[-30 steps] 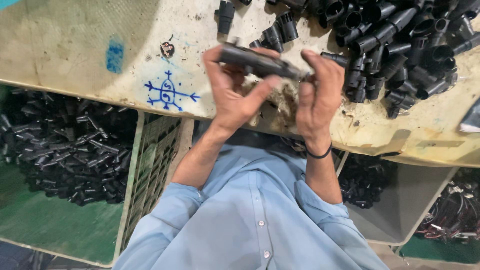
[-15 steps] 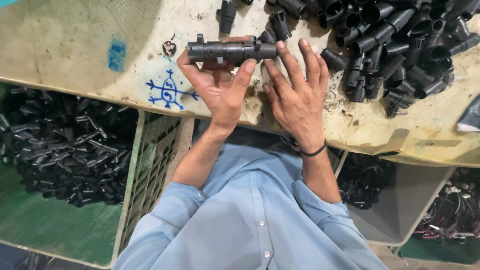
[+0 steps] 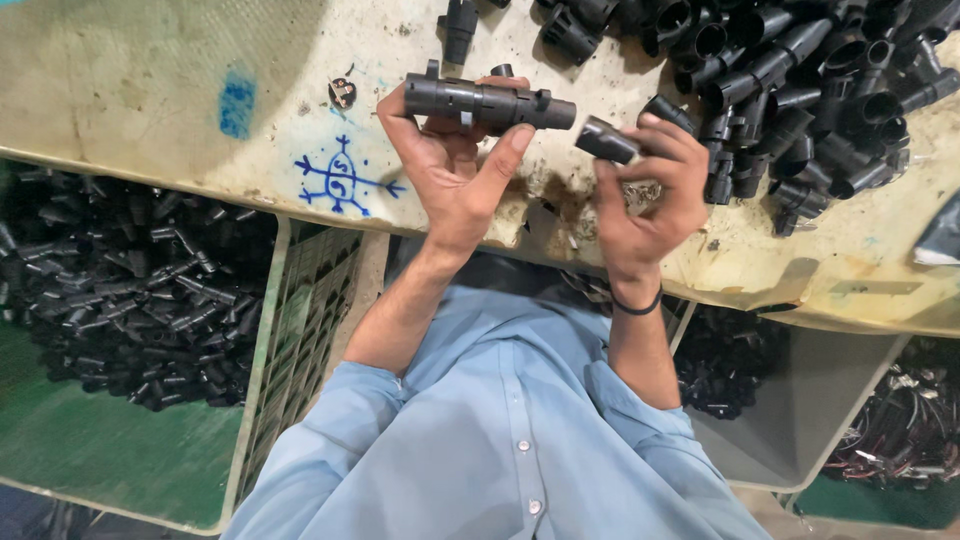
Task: The person repeatedly picks up small black metal components from a table, aligns them, and presses them together to form longer assemblies. They handle the parts one at a time, occasionally rotating them to check fit, and place the assembled units back on the table.
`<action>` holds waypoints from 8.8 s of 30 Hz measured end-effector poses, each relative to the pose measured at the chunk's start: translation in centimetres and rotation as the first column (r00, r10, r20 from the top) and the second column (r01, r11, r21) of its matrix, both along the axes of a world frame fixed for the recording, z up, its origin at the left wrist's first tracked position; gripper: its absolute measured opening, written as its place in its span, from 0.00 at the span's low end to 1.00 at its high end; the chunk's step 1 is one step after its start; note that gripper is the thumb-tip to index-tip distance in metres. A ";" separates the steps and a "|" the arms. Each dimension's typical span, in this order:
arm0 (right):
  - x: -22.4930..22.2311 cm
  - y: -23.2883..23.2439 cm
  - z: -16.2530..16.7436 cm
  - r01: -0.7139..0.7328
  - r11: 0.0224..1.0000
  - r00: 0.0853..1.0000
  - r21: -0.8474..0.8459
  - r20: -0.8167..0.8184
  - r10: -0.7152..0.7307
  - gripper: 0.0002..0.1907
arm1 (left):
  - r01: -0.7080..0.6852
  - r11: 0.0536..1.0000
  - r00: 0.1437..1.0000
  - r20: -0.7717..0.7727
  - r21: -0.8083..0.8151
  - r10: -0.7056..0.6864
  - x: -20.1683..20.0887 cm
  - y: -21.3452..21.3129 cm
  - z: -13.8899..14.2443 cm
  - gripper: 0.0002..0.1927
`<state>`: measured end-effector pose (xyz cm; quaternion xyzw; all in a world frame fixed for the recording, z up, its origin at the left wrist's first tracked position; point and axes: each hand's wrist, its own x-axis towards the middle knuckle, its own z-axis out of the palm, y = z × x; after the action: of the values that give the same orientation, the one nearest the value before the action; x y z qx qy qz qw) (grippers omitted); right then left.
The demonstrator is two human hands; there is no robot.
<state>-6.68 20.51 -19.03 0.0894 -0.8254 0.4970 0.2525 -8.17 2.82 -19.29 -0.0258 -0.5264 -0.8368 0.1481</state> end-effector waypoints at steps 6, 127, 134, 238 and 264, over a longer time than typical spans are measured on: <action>0.1 -0.1 -0.1 0.061 0.932 0.975 -0.358 0.221 0.021 0.17 | 0.193 0.980 0.981 0.001 -0.048 -0.193 0.1 0.2 0.2 0.34; 7.9 -8.1 3.2 -0.321 0.701 0.741 -0.637 0.292 0.604 0.17 | -0.011 0.987 0.974 0.225 0.161 -0.026 12.2 -13.7 3.4 0.14; 5.1 -18.2 5.8 -0.812 0.579 0.572 -0.076 0.101 0.814 0.27 | -0.694 0.418 0.520 -0.006 -0.586 0.854 17.8 -24.6 4.1 0.29; 0.1 8.1 5.6 -0.102 0.692 0.986 0.715 0.164 -0.024 0.20 | 0.568 0.687 0.807 0.141 -0.454 -0.574 0.1 1.2 3.6 0.20; 7.9 3.8 2.7 -0.233 0.964 0.940 0.130 0.284 0.189 0.20 | 0.629 0.721 0.712 0.155 0.291 -0.684 6.5 -2.1 0.7 0.17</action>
<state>1.21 24.34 -16.38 0.1294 -0.8751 0.4603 0.0749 -1.65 0.76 -18.56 -0.0895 -0.4020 -0.8826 -0.2269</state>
